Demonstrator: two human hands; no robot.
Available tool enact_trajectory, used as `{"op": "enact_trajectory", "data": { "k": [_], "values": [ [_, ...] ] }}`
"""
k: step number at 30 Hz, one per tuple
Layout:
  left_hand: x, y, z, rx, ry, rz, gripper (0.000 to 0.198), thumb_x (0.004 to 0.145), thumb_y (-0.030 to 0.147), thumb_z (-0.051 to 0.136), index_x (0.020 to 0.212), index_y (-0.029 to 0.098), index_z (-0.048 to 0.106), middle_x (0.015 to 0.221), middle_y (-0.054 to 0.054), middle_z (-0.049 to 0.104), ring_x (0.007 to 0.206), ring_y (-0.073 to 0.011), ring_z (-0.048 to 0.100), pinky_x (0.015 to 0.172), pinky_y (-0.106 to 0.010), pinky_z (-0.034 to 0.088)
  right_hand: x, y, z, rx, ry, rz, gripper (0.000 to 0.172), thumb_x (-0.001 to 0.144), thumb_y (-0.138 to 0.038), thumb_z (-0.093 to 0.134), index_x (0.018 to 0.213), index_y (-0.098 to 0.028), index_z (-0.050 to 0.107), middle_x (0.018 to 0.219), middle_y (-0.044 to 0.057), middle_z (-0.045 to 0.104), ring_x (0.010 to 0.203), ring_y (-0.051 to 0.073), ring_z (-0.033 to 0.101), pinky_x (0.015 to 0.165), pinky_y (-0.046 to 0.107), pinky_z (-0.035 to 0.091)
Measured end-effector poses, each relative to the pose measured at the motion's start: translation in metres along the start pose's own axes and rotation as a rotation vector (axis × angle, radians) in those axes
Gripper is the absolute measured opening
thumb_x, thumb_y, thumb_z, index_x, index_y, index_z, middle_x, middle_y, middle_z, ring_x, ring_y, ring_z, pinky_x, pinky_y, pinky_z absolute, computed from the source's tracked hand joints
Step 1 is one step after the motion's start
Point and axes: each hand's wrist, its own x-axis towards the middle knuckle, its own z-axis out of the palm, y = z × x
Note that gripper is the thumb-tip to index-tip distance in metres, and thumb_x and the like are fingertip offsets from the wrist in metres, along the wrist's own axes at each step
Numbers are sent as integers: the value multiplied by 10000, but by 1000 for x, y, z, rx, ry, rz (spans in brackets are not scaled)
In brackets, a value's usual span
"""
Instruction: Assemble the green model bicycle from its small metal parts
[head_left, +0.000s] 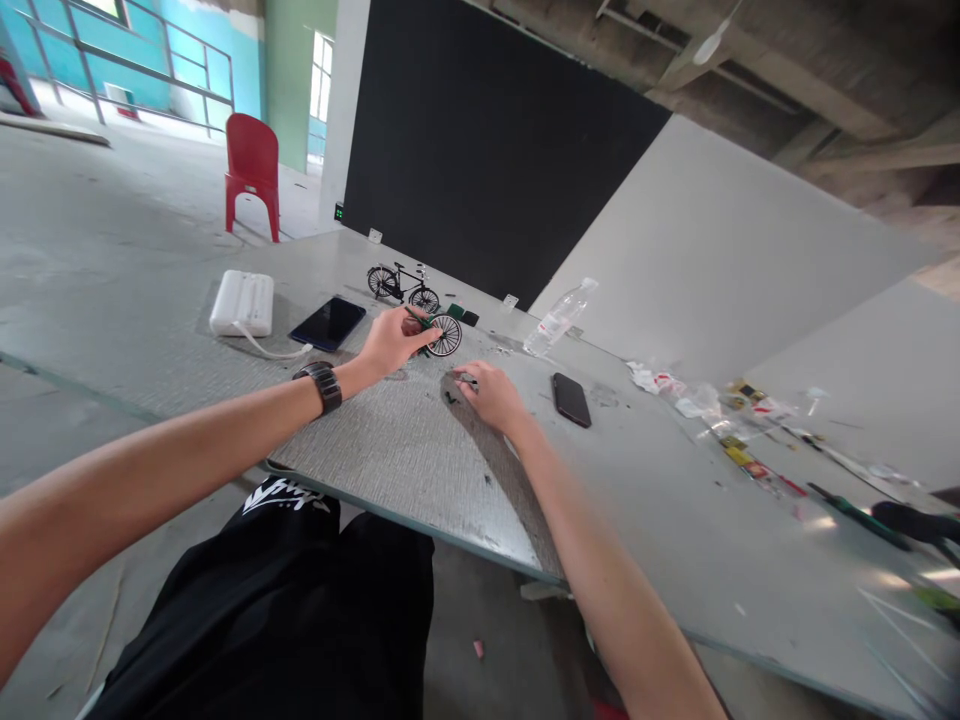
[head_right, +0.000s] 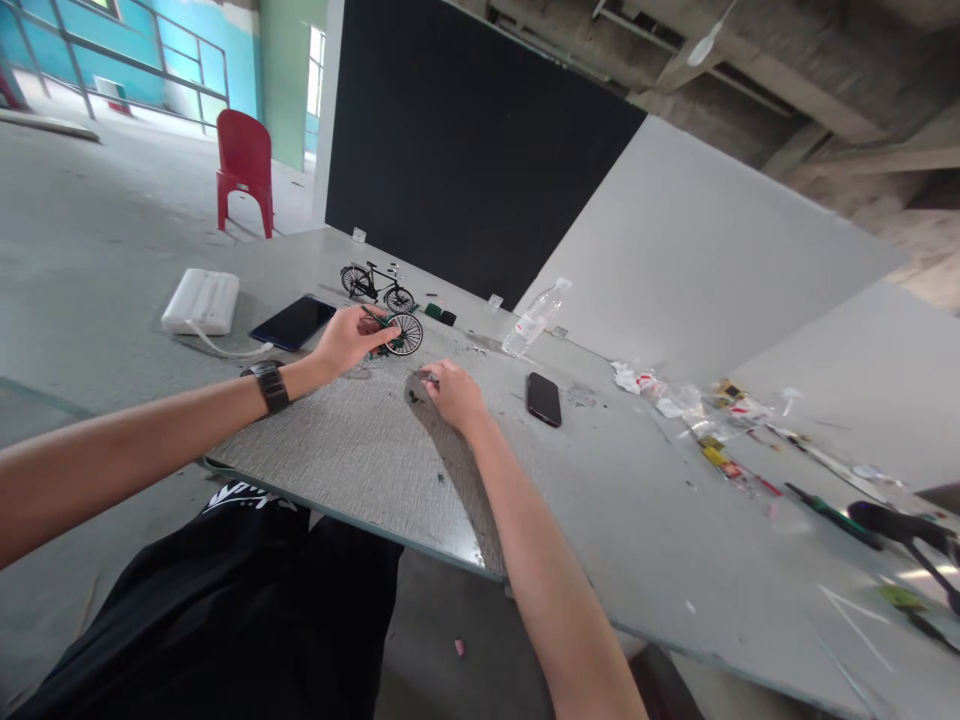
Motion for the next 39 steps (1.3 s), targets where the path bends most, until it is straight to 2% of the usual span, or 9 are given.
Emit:
{"op": "enact_trajectory", "data": {
  "k": [6,11,14,23,29,34,39],
  "values": [
    [-5,12,0,66,-32,51,303,795,372,766,951,141,644,670,-25,667,627,-149,601,588,-273,447,1,1,3,27,-8,-49,289,972,-191,497,1180,-198,697,1228,91,708,1150,228,635,1006,367,466],
    [-5,12,2,54,-34,42,299,782,343,780,947,134,644,705,-39,687,678,-161,629,639,-284,470,0,0,2,45,-8,-40,305,972,-206,498,1210,-219,689,1272,92,684,1163,228,633,1002,378,479],
    [-5,12,2,40,-37,41,300,783,346,780,945,135,642,722,-42,694,690,-165,637,633,-281,468,0,0,3,45,1,-44,316,972,-207,496,1229,-220,679,1308,87,668,1183,223,625,1006,372,480],
    [-7,14,0,81,-53,47,289,795,349,771,953,141,647,714,-41,692,698,-172,640,639,-290,466,1,3,6,34,-8,-35,304,976,-229,501,1212,-208,692,1255,89,707,1168,236,645,1013,384,480],
    [-6,10,1,67,-55,45,317,787,364,777,966,138,647,750,-58,709,724,-182,656,636,-291,471,1,0,6,11,0,-31,390,975,-219,493,1347,-189,605,1368,109,642,1262,247,592,1059,399,451],
    [-6,7,2,106,-61,72,316,791,375,778,964,140,657,704,-34,695,688,-168,647,640,-283,468,0,-3,5,6,-32,-8,371,991,-243,478,1331,-194,617,1340,101,666,1216,255,624,1039,398,463],
    [-6,5,2,114,-61,81,317,785,371,785,965,141,662,768,-57,728,719,-174,663,654,-278,483,-1,-6,3,22,-44,9,406,997,-249,471,1386,-205,579,1377,98,643,1238,262,612,1025,399,473]
  ]
}}
